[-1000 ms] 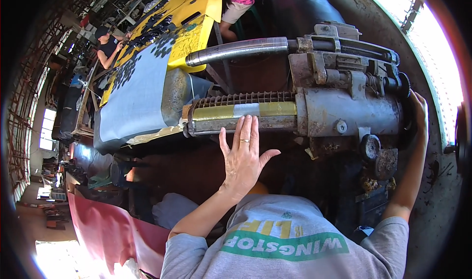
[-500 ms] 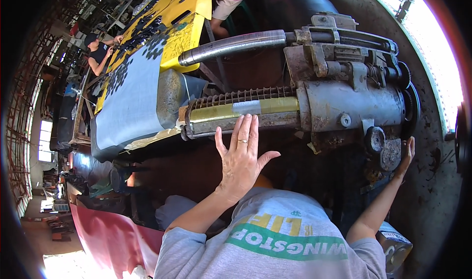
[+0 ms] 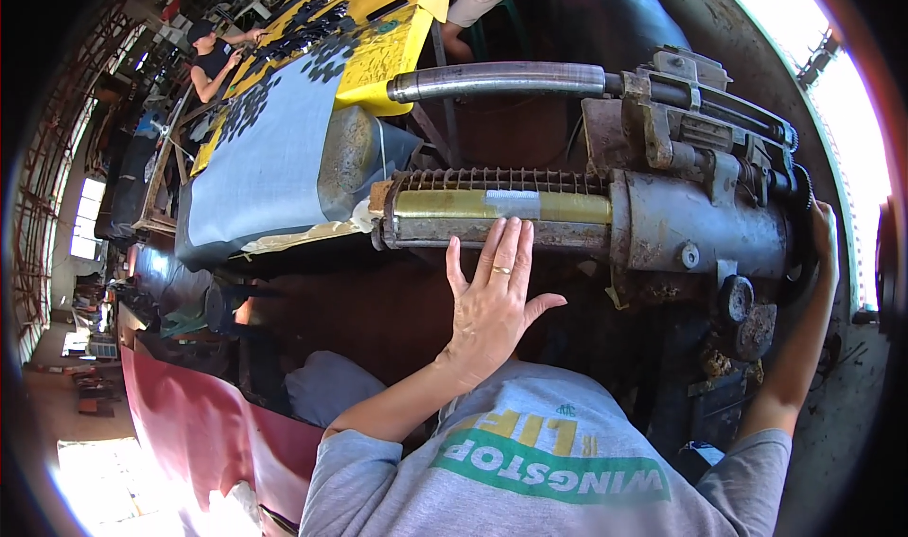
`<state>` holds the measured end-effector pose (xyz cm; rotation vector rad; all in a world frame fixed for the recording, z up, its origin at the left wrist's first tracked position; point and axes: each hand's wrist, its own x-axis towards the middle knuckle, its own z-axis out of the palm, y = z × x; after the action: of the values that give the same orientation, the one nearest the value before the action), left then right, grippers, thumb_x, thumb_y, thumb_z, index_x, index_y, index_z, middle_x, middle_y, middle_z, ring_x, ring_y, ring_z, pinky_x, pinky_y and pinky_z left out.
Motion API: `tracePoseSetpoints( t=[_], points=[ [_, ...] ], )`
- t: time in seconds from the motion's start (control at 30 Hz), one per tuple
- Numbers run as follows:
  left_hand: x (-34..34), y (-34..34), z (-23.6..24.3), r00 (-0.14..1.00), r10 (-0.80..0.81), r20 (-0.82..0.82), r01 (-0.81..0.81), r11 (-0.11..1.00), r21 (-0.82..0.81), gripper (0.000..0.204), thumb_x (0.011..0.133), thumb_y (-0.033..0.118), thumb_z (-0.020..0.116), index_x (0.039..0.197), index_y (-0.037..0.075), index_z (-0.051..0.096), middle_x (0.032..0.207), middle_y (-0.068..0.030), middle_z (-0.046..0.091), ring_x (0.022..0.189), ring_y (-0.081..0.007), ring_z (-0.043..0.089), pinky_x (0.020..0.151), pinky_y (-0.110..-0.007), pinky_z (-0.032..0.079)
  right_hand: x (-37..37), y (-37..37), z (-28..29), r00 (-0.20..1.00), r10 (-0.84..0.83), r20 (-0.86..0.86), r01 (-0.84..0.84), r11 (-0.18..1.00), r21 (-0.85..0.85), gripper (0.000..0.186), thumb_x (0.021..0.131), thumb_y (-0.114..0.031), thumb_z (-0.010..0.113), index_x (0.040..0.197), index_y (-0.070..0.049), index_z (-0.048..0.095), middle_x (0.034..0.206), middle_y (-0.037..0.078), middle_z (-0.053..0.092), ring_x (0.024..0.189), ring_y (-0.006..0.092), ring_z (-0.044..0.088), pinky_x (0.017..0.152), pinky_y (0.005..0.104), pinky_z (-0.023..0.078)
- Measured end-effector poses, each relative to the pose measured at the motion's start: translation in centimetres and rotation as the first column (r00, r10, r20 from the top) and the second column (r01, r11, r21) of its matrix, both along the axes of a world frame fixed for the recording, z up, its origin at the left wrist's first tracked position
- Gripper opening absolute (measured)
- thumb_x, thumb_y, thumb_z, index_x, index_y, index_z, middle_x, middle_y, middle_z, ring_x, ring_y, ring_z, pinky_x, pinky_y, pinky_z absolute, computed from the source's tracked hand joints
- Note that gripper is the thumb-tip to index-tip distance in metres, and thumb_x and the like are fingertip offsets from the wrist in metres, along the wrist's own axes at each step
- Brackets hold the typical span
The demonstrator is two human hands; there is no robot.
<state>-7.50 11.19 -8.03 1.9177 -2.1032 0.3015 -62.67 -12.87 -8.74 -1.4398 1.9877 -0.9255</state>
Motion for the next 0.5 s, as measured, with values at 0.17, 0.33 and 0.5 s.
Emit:
tracePoseSetpoints(
  t=[0.17,0.33,0.5],
  points=[
    [-0.1,-0.2,0.1,1.000,0.006,0.020,-0.006,1.000,-0.002,0.085,0.076,0.060,0.056,0.137,0.003,0.041,0.136,-0.0075,0.041,0.127,-0.0183,0.041,0.108,-0.056,0.010,7.2,3.0,1.4,0.995,-0.025,0.102,0.025,1.000,0.009,0.038,0.097,-0.031,0.047,0.110,0.000,0.064,0.075,-0.002,0.054,0.066,0.0051,0.047,0.059,0.0204,0.036],
    [-0.4,-0.2,-0.2,1.000,0.006,0.030,-0.006,1.000,-0.003,0.086,0.076,0.060,0.057,0.137,0.003,0.040,0.136,-0.0071,0.041,0.127,-0.0182,0.041,0.108,-0.056,0.010,5.9,3.5,0.5,0.981,-0.078,0.180,0.078,0.997,0.008,0.037,0.097,-0.029,0.047,0.114,-0.001,0.063,0.076,-0.002,0.054,0.068,0.0048,0.048,0.060,0.0195,0.036],
    [-0.4,-0.3,-0.3,0.999,0.007,0.031,-0.008,1.000,0.027,0.087,0.076,0.061,0.056,0.139,0.004,0.038,0.137,-0.0068,0.040,0.127,-0.0178,0.040,0.108,-0.056,0.010,-1.2,8.4,-9.3,0.998,0.012,0.056,0.016,0.882,-0.472,0.039,0.097,-0.024,0.045,0.125,0.002,0.054,0.102,0.007,0.062,0.091,0.0138,0.057,0.082,0.0264,0.044]
  ],
)
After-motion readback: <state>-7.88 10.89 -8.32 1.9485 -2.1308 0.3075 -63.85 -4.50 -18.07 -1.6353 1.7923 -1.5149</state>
